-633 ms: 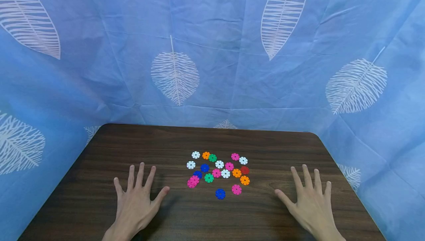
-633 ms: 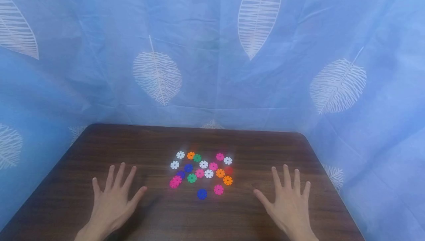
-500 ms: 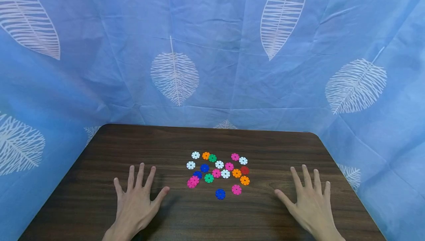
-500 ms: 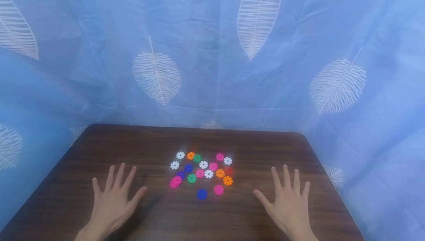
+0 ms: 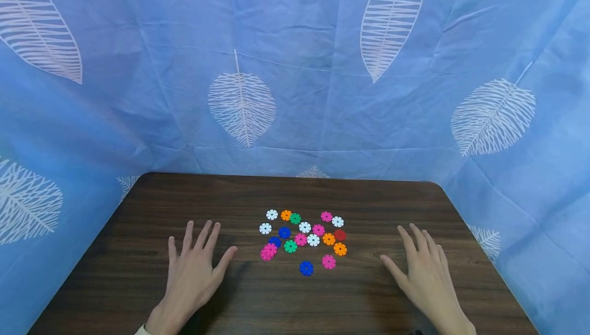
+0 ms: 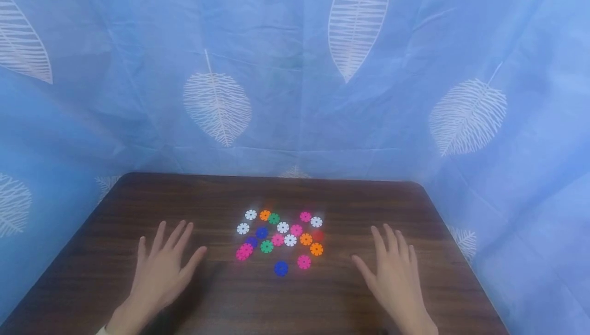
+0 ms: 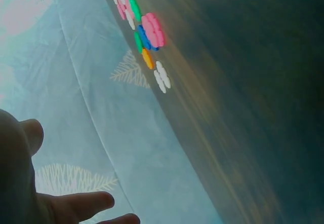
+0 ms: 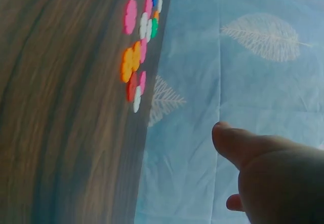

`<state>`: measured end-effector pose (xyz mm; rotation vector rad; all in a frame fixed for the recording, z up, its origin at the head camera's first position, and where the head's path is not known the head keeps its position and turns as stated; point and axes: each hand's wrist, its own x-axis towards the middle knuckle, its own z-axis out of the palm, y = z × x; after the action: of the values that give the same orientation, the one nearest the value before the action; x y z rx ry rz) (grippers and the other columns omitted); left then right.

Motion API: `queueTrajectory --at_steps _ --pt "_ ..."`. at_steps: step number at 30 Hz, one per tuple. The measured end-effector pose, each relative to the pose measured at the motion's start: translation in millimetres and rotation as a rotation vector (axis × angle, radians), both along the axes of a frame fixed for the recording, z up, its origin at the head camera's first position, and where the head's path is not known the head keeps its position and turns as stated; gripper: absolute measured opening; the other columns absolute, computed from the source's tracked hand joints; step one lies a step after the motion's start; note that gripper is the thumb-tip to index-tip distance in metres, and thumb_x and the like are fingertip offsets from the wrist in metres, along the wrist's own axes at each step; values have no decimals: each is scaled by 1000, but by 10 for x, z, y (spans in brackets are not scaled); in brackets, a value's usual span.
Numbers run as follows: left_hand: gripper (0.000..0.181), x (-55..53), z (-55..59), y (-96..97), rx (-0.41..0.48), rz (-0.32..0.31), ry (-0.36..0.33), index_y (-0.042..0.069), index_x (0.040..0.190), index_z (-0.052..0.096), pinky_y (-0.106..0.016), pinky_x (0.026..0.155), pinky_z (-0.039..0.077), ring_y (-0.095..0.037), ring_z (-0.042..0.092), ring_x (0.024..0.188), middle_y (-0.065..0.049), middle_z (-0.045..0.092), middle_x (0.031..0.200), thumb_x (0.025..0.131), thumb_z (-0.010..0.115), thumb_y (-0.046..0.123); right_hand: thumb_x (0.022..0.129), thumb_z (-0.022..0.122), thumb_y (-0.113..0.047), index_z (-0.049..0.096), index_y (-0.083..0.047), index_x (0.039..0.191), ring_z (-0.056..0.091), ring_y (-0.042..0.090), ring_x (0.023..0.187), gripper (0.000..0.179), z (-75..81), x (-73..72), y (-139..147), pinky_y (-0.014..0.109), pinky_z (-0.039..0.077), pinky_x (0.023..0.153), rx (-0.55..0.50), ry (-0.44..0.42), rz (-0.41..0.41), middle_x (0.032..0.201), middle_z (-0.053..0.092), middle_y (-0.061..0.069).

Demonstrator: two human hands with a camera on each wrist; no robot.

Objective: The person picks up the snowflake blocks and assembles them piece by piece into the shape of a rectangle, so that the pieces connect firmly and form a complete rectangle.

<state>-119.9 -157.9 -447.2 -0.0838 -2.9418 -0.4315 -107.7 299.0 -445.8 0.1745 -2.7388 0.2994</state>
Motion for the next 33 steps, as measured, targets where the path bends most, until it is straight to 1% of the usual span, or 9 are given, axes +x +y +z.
queueTrajectory --at_steps 3,5,11,16,18,21,24,29,33 --pt "85 -25 39 32 8 -11 19 11 156 42 -78 114 10 -48 21 152 -17 45 157 99 37 73 89 78 -43 49 2 146 42 59 129 79 22 -19 -44 78 35 97 -3 21 35 146 45 34" --pt "82 -43 59 68 12 -20 37 10 154 46 -77 114 16 -46 29 150 -16 51 153 99 41 72 88 79 -39 50 3 144 46 57 126 76 42 -25 -77 75 37 96 -5 20 55 144 48 33" --pt "61 -108 109 203 14 -78 147 8 133 68 -73 105 38 -44 57 129 -15 71 126 95 67 55 90 79 -34 52 4 143 52 51 123 71 118 -26 -230 68 43 97 -9 -35 80 139 53 29" --pt "45 -159 114 306 8 -140 194 9 116 77 -63 98 50 -39 69 113 -11 78 106 88 79 44 90 80 -33 56 1 140 59 43 118 65 144 -50 -392 63 48 97 -5 -74 119 132 61 23" --pt "41 -179 106 344 15 -161 192 10 112 79 -61 96 52 -36 70 109 -9 79 102 86 82 42 89 81 -33 60 0 137 62 40 115 62 147 -66 -461 60 50 96 -3 -81 138 128 65 20" --pt "38 -210 83 391 34 -176 167 10 109 80 -58 94 54 -34 71 107 -8 79 102 85 83 40 88 81 -32 65 -3 131 66 35 112 54 135 -93 -577 55 54 93 5 -105 164 123 69 15" --pt "35 -245 43 436 47 -176 119 10 106 81 -58 94 54 -32 70 108 -6 79 103 84 85 37 88 82 -30 70 -5 124 69 32 109 46 116 -121 -698 51 58 87 10 -153 184 119 72 12" --pt "29 -302 -51 512 35 -188 39 12 101 82 -55 92 54 -28 71 102 -4 79 98 81 88 33 86 84 -26 74 -6 116 70 29 108 38 74 -176 -912 48 59 86 3 -236 226 117 74 10" --pt "27 -353 -108 562 32 -210 19 13 98 83 -54 91 55 -25 71 94 -2 79 94 80 89 31 84 85 -23 75 -7 112 71 21 97 33 46 -234 -1068 40 60 78 -2 -264 300 107 75 5"
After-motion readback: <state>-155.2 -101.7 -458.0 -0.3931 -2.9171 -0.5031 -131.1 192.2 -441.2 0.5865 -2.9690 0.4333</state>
